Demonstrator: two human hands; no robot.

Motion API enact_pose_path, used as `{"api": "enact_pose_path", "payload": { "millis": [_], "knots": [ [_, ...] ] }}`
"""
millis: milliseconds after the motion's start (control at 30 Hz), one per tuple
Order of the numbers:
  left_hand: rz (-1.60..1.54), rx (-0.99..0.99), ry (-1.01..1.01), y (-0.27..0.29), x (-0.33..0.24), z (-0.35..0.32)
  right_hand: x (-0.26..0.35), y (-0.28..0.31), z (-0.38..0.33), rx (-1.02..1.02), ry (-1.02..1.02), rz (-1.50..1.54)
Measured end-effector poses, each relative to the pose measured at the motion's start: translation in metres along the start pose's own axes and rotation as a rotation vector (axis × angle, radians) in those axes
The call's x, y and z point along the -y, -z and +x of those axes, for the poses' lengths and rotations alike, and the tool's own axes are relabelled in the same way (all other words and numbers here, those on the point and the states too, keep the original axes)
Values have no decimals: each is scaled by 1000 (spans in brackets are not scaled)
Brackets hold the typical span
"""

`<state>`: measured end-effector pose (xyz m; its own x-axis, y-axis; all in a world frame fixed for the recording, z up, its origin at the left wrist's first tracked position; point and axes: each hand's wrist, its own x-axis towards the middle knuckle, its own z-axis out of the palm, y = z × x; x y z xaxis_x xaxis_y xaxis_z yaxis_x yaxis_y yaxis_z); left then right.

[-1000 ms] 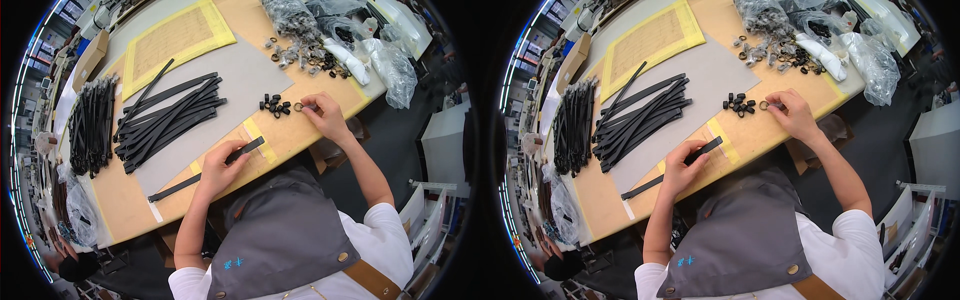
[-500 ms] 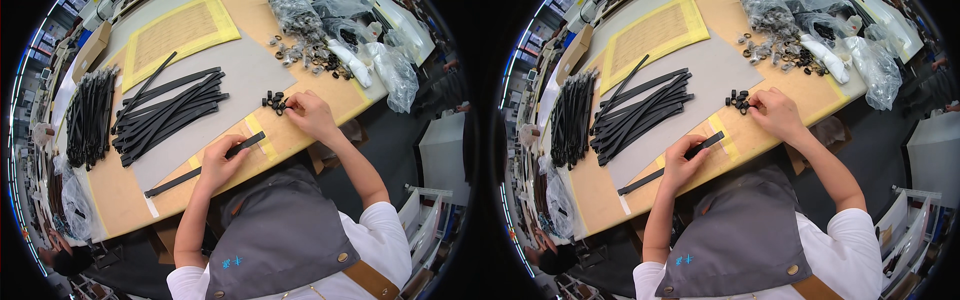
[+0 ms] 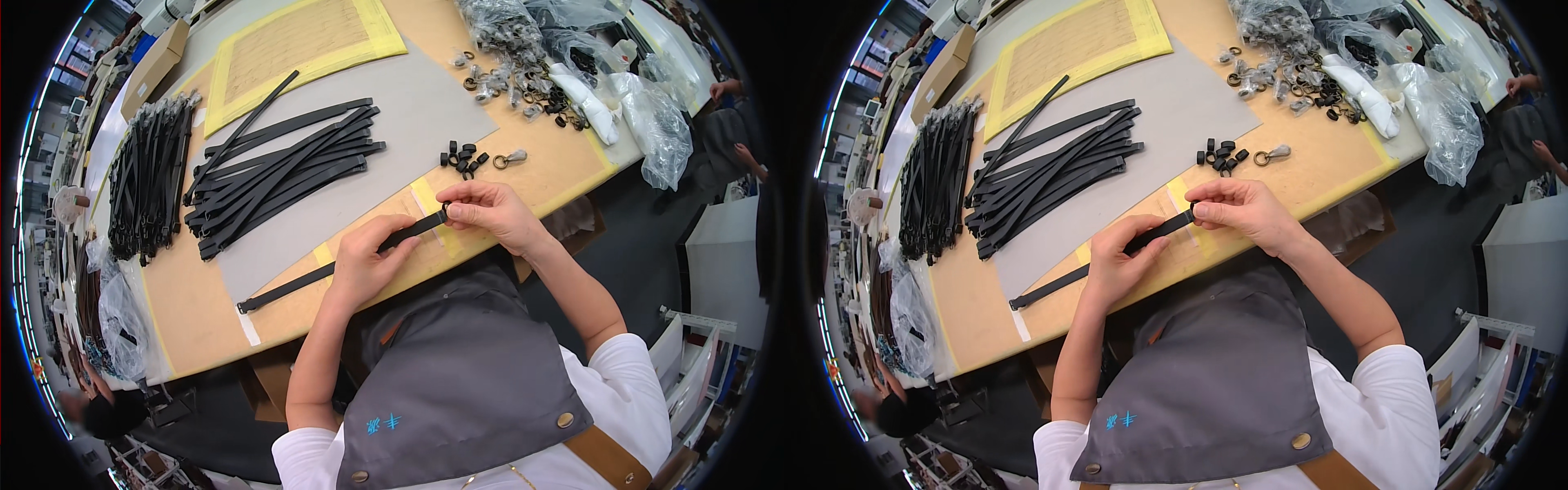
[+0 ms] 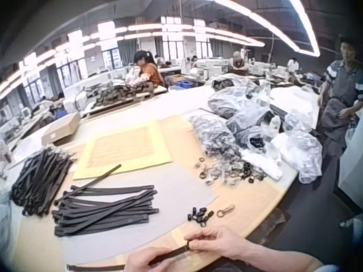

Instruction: The person assembles black fabric straps by attaching small black plastic clips and metal keyrings. They pick up a strap, slide a clip onto the end, and then attach a metal ring to the clip, repeating this process for multiple units on a workbench.

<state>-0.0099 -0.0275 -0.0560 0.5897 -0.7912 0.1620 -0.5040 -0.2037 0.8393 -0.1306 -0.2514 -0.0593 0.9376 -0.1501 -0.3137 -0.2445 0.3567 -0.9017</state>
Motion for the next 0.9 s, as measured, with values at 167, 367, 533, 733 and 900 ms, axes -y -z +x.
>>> {"api": "enact_pose_path", "payload": {
  "millis": [167, 367, 533, 733, 900],
  "knots": [
    [-2, -54, -26, -4, 1, 0, -5, -5, 4, 23, 6, 32],
    [69, -81, -56, -9, 3, 0, -12, -12, 4, 23, 72, -2],
    [63, -81, -38, -9, 2, -1, -13, -12, 5, -4, 99, -28],
    [-46, -111, 31, -5, 4, -4, -6, 10, 1, 60, 132, -195],
    [-39, -84, 12, -4, 4, -2, 12, -3, -3, 87, 235, -487]
  ]
}}
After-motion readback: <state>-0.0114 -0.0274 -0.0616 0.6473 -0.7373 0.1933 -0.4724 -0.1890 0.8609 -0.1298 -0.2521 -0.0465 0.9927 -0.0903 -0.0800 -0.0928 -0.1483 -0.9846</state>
